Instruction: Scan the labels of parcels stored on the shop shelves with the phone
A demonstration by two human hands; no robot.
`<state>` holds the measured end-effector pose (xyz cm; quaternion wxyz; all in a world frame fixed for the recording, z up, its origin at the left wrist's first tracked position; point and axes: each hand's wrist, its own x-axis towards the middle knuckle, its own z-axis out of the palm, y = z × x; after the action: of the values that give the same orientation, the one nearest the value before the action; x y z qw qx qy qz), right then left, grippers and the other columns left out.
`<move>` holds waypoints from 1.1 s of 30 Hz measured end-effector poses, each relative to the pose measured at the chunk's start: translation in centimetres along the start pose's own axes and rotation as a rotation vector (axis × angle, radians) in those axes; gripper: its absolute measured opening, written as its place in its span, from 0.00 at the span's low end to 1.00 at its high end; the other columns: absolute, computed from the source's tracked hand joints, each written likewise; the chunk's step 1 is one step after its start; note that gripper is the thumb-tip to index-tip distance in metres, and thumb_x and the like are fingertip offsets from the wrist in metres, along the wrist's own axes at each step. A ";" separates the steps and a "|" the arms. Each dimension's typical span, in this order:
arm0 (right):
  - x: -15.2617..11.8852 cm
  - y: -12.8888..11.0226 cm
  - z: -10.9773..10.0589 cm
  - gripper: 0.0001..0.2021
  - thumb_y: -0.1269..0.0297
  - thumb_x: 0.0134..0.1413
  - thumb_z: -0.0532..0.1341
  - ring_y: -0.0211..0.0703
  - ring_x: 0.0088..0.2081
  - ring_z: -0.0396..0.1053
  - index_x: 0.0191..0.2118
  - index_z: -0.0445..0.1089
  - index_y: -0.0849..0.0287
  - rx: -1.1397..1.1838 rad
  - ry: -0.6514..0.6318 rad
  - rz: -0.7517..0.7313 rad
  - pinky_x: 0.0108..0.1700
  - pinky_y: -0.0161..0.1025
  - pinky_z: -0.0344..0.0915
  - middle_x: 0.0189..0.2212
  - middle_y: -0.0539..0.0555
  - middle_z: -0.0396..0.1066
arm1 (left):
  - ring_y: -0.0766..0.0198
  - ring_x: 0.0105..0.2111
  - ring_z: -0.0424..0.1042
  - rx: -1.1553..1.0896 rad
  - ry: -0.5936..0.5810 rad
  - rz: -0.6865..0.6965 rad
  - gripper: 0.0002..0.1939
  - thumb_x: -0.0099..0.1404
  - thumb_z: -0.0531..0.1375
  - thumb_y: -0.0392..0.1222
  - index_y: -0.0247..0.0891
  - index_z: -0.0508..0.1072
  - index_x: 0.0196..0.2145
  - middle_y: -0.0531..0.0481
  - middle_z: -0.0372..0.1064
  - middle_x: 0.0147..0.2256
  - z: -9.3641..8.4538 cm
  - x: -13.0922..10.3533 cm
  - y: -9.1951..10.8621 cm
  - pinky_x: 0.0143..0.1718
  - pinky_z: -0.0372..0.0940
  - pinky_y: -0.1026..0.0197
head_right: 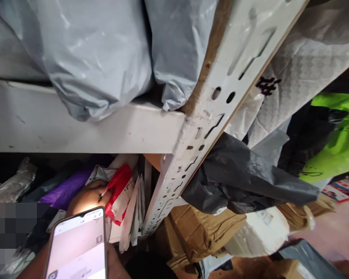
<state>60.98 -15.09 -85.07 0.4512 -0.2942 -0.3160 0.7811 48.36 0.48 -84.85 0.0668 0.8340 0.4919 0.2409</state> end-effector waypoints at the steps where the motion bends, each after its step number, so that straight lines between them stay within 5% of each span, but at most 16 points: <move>1: 0.0 0.0 -0.1 0.34 0.53 0.29 0.74 0.62 0.56 0.68 0.48 0.68 0.52 0.031 0.026 -0.011 0.56 0.59 0.61 0.44 0.56 0.76 | 0.55 0.38 0.73 -0.012 0.013 -0.002 0.21 0.66 0.47 0.40 0.40 0.77 0.26 0.46 0.74 0.37 0.1 -0.1 0.0 0.41 0.67 0.55; 4: -0.4 0.0 -0.2 0.39 0.53 0.21 0.75 0.65 0.53 0.70 0.48 0.67 0.53 0.085 0.067 -0.092 0.56 0.60 0.60 0.42 0.58 0.77 | 0.57 0.35 0.72 -0.072 0.057 -0.015 0.17 0.64 0.49 0.39 0.40 0.70 0.21 0.47 0.72 0.34 0.0 -0.8 0.8 0.37 0.67 0.57; 9: -0.5 0.0 -0.2 0.47 0.56 0.30 0.71 0.63 0.55 0.69 0.61 0.56 0.55 0.123 0.264 -0.155 0.53 0.56 0.64 0.53 0.62 0.72 | 0.58 0.35 0.70 -0.256 0.268 -0.113 0.15 0.63 0.46 0.36 0.41 0.68 0.24 0.47 0.70 0.32 -0.4 -2.1 2.3 0.36 0.67 0.57; 14: -0.2 -0.4 0.5 0.55 0.57 0.31 0.70 0.63 0.51 0.72 0.68 0.44 0.54 0.172 0.376 -0.147 0.46 0.56 0.70 0.53 0.61 0.72 | 0.56 0.34 0.69 -0.163 0.346 -0.100 0.15 0.65 0.48 0.40 0.40 0.69 0.25 0.45 0.71 0.33 0.1 -2.9 2.3 0.36 0.67 0.55; 22: -0.1 0.2 0.4 0.48 0.54 0.37 0.66 0.63 0.50 0.73 0.67 0.48 0.47 0.003 0.344 -0.180 0.45 0.54 0.71 0.52 0.56 0.72 | 0.58 0.35 0.68 -0.084 0.395 -0.121 0.19 0.69 0.46 0.40 0.40 0.67 0.23 0.46 0.69 0.33 1.3 -3.2 1.9 0.38 0.66 0.56; 33: -0.8 -1.4 1.4 0.47 0.49 0.39 0.66 0.61 0.50 0.72 0.65 0.47 0.53 0.010 0.267 -0.191 0.46 0.52 0.69 0.51 0.60 0.72 | 0.55 0.37 0.70 -0.115 0.374 -0.108 0.18 0.68 0.45 0.40 0.38 0.69 0.25 0.41 0.71 0.34 0.4 -3.2 1.9 0.41 0.68 0.54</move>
<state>61.02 -15.53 -82.96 0.5628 -0.3620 -0.2759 0.6899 48.77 -3.17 -85.59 0.0345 0.7420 0.5251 0.4154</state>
